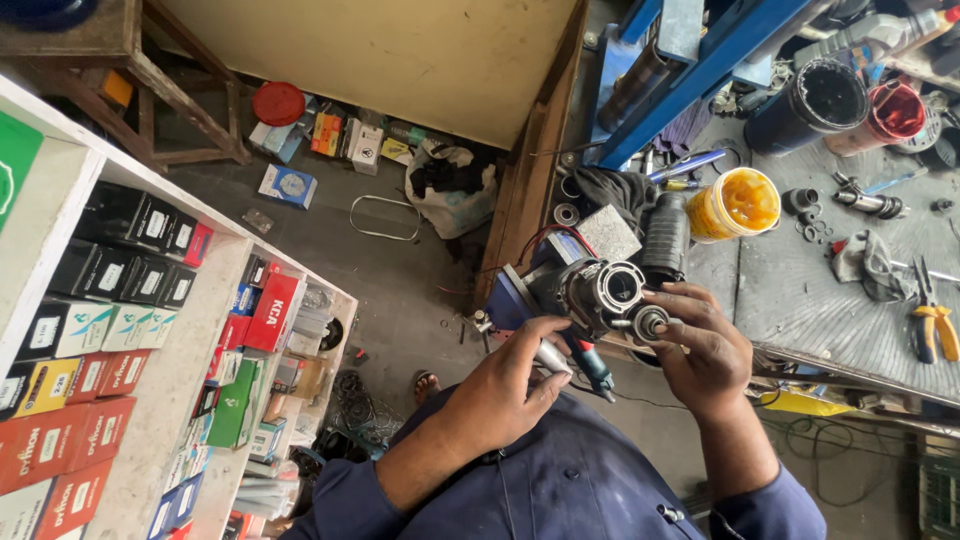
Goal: The person assembles a small electric motor by inserting a cylindrical metal component into the motor housing, then applies grease to the internal bearings using a small brush. The person rotates the component to spread the grease and continues to adjust the assembly.
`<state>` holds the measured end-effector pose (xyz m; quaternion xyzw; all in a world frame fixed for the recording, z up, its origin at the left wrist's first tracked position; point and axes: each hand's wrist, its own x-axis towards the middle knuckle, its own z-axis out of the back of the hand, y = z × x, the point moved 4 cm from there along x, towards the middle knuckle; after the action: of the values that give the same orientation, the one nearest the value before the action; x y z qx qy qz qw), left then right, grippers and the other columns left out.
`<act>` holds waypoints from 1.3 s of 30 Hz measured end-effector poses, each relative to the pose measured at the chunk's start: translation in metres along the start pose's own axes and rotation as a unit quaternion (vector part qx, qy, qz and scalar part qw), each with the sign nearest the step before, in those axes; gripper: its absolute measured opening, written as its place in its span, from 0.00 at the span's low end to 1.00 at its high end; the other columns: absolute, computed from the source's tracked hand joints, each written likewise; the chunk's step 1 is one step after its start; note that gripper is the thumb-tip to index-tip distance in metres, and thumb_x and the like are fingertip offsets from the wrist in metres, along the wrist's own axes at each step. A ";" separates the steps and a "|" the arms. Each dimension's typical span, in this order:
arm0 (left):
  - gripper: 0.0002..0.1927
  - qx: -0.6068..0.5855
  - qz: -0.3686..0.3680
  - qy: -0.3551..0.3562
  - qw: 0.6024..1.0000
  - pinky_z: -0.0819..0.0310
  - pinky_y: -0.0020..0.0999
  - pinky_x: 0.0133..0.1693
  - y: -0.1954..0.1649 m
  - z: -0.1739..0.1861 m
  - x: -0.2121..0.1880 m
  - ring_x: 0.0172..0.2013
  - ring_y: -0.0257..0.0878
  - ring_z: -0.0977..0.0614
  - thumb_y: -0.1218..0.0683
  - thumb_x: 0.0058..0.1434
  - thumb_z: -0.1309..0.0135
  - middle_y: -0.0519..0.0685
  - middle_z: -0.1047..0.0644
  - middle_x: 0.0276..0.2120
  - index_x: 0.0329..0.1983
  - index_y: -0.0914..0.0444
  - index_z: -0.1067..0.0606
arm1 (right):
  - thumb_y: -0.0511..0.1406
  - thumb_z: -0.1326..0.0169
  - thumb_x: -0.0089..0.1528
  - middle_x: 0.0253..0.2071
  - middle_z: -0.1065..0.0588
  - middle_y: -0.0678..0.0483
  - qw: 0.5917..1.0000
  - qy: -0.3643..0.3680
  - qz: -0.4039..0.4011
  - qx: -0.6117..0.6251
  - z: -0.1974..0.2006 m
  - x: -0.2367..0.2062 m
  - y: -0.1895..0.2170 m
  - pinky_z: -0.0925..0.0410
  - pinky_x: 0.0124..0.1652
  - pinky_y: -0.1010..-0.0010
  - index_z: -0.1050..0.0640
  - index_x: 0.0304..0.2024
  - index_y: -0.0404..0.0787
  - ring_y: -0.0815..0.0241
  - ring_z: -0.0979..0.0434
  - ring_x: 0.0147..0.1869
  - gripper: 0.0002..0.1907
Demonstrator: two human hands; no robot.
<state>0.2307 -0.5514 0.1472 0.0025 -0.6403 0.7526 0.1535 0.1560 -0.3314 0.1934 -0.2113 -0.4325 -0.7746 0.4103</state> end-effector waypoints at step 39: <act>0.31 0.011 -0.009 0.002 1.000 0.20 0.38 0.48 -0.004 -0.004 0.003 0.44 0.43 0.16 0.62 0.64 0.42 0.51 0.21 0.45 0.68 0.63 0.40 | 0.24 0.41 0.58 0.48 0.22 0.42 1.000 0.011 -0.011 0.022 0.001 0.001 -0.008 0.30 0.62 0.48 0.29 0.44 0.40 0.45 0.20 0.55 0.15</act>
<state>0.2292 -0.5467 0.1510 0.0083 -0.6318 0.7582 0.1611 0.1487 -0.3283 0.1905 -0.1894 -0.4474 -0.7713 0.4113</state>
